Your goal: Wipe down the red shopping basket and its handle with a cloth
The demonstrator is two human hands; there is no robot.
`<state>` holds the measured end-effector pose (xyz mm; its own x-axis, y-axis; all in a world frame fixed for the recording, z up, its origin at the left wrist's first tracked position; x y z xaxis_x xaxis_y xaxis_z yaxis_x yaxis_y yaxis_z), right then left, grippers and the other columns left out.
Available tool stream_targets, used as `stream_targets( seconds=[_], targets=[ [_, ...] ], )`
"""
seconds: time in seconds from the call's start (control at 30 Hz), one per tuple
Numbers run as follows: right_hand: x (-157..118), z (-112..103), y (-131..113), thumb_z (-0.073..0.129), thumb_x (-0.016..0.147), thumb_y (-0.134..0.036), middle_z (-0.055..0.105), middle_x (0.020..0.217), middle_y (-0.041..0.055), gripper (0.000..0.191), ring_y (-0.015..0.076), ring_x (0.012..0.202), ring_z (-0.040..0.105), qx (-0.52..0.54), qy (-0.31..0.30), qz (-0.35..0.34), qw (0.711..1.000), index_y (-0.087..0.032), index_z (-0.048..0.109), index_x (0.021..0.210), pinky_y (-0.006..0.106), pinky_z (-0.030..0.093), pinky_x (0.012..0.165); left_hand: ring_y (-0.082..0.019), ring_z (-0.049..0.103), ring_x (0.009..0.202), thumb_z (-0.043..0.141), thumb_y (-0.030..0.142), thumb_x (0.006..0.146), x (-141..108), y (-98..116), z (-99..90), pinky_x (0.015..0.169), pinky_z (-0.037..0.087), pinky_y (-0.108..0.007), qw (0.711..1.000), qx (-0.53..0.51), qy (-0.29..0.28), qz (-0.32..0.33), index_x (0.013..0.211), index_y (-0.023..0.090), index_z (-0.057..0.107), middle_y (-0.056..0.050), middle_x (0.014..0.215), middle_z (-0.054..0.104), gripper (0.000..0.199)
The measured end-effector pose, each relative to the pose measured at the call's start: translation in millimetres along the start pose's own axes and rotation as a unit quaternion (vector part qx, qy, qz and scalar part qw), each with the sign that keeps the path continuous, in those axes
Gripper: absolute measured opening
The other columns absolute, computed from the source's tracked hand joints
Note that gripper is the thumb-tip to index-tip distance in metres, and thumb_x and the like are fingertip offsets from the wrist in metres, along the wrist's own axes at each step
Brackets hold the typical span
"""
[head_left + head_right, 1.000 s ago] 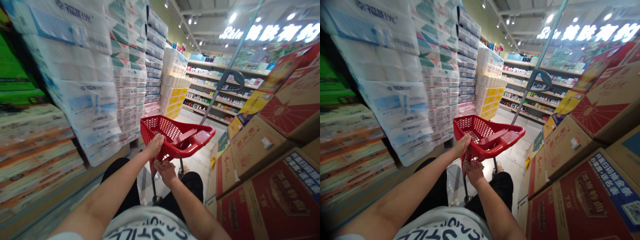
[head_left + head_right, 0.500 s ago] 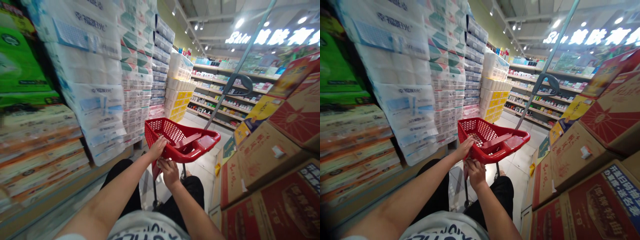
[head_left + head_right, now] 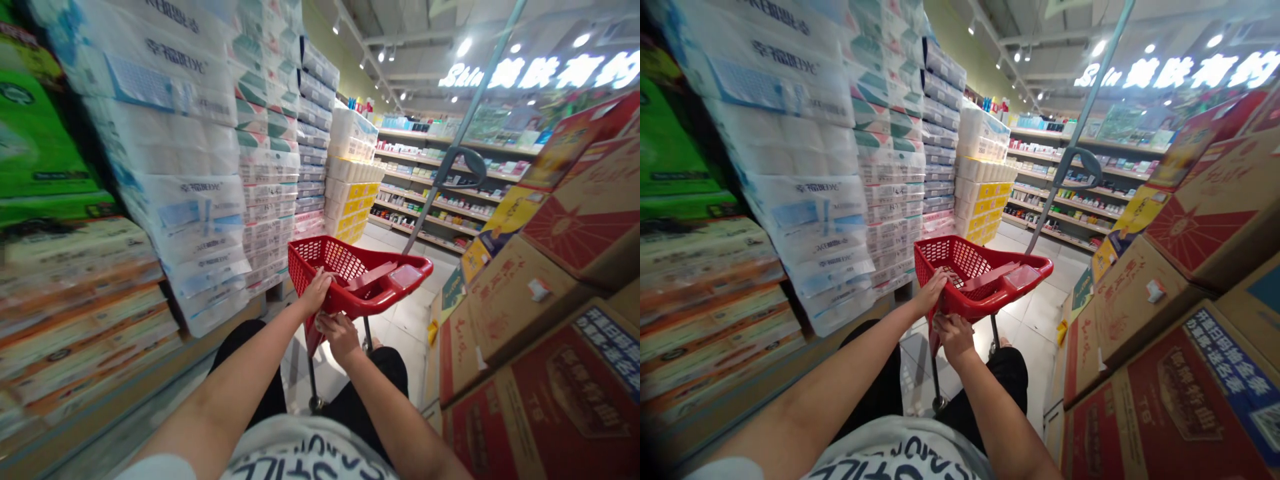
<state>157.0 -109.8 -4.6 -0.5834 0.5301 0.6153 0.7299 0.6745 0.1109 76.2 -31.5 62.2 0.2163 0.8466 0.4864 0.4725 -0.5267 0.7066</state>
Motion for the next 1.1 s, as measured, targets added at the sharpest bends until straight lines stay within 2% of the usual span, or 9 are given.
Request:
stream_targets(
  seconds=[0.2, 0.4, 0.47, 0.6, 0.73, 0.8, 0.93, 1.03, 1.1],
  targets=[
    [17.2, -8.8, 8.7, 0.048, 0.095, -0.02, 0.066, 0.117, 0.0006, 0.029, 0.0168, 0.106, 0.055, -0.009, 0.04, 0.011, 0.999, -0.028, 0.063, 0.118, 0.033, 0.038, 0.093, -0.017, 0.039, 0.132, 0.023, 0.032, 0.092, 11.7, -5.7, -7.1, 0.119, 0.011, -0.042, 0.999, -0.046, 0.021, -0.006, 0.097, 0.02, 0.056, -0.008, 0.126, 0.057, 0.036],
    [33.6, 9.3, 1.7, 0.051, 0.092, -0.02, 0.067, 0.111, 0.0033, 0.026, 0.0188, 0.092, 0.055, -0.02, -0.031, 0.021, 0.999, -0.024, 0.065, 0.113, 0.032, 0.044, 0.08, -0.019, 0.044, 0.128, 0.027, 0.047, 0.093, 16.3, -25.2, -18.4, 0.114, 0.025, -0.04, 0.987, -0.115, 0.057, -0.093, 0.098, 0.021, 0.06, -0.008, 0.136, 0.051, 0.042],
    [36.5, -5.0, -8.0, 0.048, 0.093, -0.02, 0.065, 0.117, 0.004, 0.029, 0.019, 0.098, 0.054, -0.015, -0.015, 0.023, 1.0, -0.024, 0.062, 0.118, 0.032, 0.043, 0.083, -0.02, 0.044, 0.128, 0.031, 0.049, 0.092, 15.8, -25.5, -21.7, 0.113, 0.027, -0.039, 0.984, -0.14, 0.049, -0.1, 0.104, 0.021, 0.061, -0.008, 0.138, 0.049, 0.043],
    [39.5, -63.9, -30.5, 0.04, 0.095, -0.021, 0.057, 0.13, 0.0022, 0.039, 0.0186, 0.116, 0.048, 0.018, 0.049, -0.034, 0.998, -0.027, 0.05, 0.133, 0.033, 0.036, 0.094, -0.019, 0.043, 0.13, 0.031, 0.051, 0.092, 12.8, -14.9, -27.5, 0.114, 0.026, -0.038, 0.984, -0.159, 0.026, -0.077, 0.107, 0.021, 0.063, -0.007, 0.138, 0.05, 0.047],
    [50.1, -115.9, -4.4, 0.044, 0.091, -0.022, 0.054, 0.133, 0.003, 0.042, 0.0236, 0.121, 0.044, -0.008, 0.108, 0.064, 0.992, -0.026, 0.05, 0.132, 0.039, 0.028, 0.101, -0.021, 0.047, 0.126, 0.027, 0.058, 0.091, 5.9, -3.2, -21.2, 0.108, 0.035, -0.038, 0.969, -0.23, 0.015, -0.087, 0.11, 0.017, 0.063, -0.009, 0.138, 0.051, 0.058],
    [60.8, -122.6, 7.6, 0.048, 0.088, -0.023, 0.057, 0.129, 0.0069, 0.041, 0.024, 0.112, 0.049, -0.006, 0.088, 0.085, 0.992, -0.022, 0.052, 0.129, 0.039, 0.03, 0.099, -0.022, 0.05, 0.123, 0.023, 0.061, 0.091, 2.0, 1.6, -15.9, 0.105, 0.039, -0.038, 0.959, -0.264, 0.025, -0.099, 0.112, 0.016, 0.061, -0.011, 0.138, 0.05, 0.063],
    [86.4, -115.9, 26.2, 0.046, 0.089, -0.032, 0.065, 0.102, 0.0097, 0.028, 0.0228, 0.093, 0.058, -0.002, 0.003, 0.154, 0.988, -0.019, 0.061, 0.109, 0.036, 0.039, 0.087, -0.022, 0.045, 0.128, 0.019, 0.063, 0.091, -2.5, 8.5, -9.2, 0.106, 0.037, -0.037, 0.956, -0.271, 0.056, -0.101, 0.122, 0.017, 0.055, -0.01, 0.141, 0.048, 0.066],
    [100.3, -105.6, 38.2, 0.042, 0.092, -0.041, 0.067, 0.088, 0.0087, 0.031, 0.0231, 0.08, 0.063, -0.006, -0.079, 0.23, 0.97, -0.019, 0.061, 0.099, 0.035, 0.043, 0.075, -0.022, 0.045, 0.128, 0.016, 0.064, 0.091, -3.1, 10.2, -2.9, 0.106, 0.038, -0.039, 0.95, -0.294, 0.041, -0.099, 0.133, 0.018, 0.043, -0.01, 0.138, 0.051, 0.069],
    [105.0, -103.1, 40.5, 0.04, 0.093, -0.044, 0.068, 0.086, 0.0083, 0.033, 0.0225, 0.077, 0.064, -0.005, -0.104, 0.246, 0.964, -0.018, 0.06, 0.098, 0.034, 0.042, 0.072, -0.021, 0.047, 0.127, 0.012, 0.064, 0.091, -5.0, 9.5, -2.7, 0.106, 0.038, -0.039, 0.951, -0.287, 0.04, -0.109, 0.136, 0.019, 0.039, -0.01, 0.136, 0.052, 0.069]
  ],
)
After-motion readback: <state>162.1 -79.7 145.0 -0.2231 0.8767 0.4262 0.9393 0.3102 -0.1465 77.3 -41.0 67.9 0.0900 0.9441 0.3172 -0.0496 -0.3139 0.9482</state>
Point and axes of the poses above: each hand's wrist, its own x-axis towards the middle knuckle, its own z-axis out of the palm, y = z × x, the point moved 8 cm from there along x, towards the middle knuckle
